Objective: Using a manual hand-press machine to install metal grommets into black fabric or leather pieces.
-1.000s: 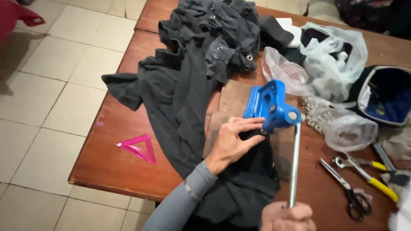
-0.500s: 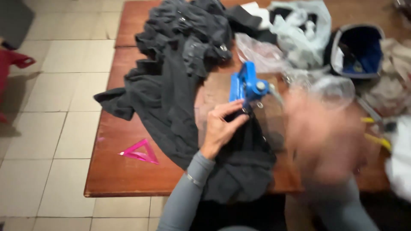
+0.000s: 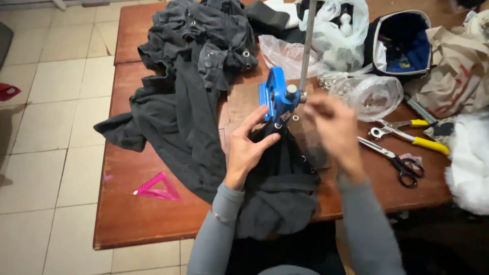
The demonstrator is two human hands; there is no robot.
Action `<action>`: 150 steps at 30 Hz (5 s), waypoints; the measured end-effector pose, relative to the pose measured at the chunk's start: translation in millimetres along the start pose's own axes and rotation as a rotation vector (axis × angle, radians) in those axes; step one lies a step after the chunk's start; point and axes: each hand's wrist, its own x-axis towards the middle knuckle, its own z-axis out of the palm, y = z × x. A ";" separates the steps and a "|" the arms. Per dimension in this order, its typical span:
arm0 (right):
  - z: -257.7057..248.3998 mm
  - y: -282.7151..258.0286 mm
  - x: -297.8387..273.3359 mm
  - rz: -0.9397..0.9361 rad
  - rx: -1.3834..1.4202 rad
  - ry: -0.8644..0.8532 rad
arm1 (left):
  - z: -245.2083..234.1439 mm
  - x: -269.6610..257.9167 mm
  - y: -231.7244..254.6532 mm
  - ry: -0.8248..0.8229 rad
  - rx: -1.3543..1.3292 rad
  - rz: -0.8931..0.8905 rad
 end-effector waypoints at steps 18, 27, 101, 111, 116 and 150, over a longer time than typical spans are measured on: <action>9.9 -0.8 -53.0 -0.097 -0.300 0.102 | 2.1 -6.5 -10.6 -0.007 0.080 0.039; -133.7 66.2 -151.4 0.455 -0.641 0.527 | -14.6 4.0 -32.2 -0.095 0.111 -0.204; 20.5 -14.9 -42.3 0.058 0.138 0.015 | -9.2 -47.5 28.7 0.000 0.842 0.019; 36.0 15.3 -30.5 0.100 0.344 -0.118 | -13.4 -41.1 25.4 -0.141 0.718 -0.004; 32.7 19.3 -31.0 0.161 0.372 -0.132 | -14.3 -43.0 21.5 -0.186 0.719 -0.023; -6.4 5.6 -73.0 0.357 0.479 -0.445 | -10.4 -35.5 24.0 -0.479 -0.306 -0.437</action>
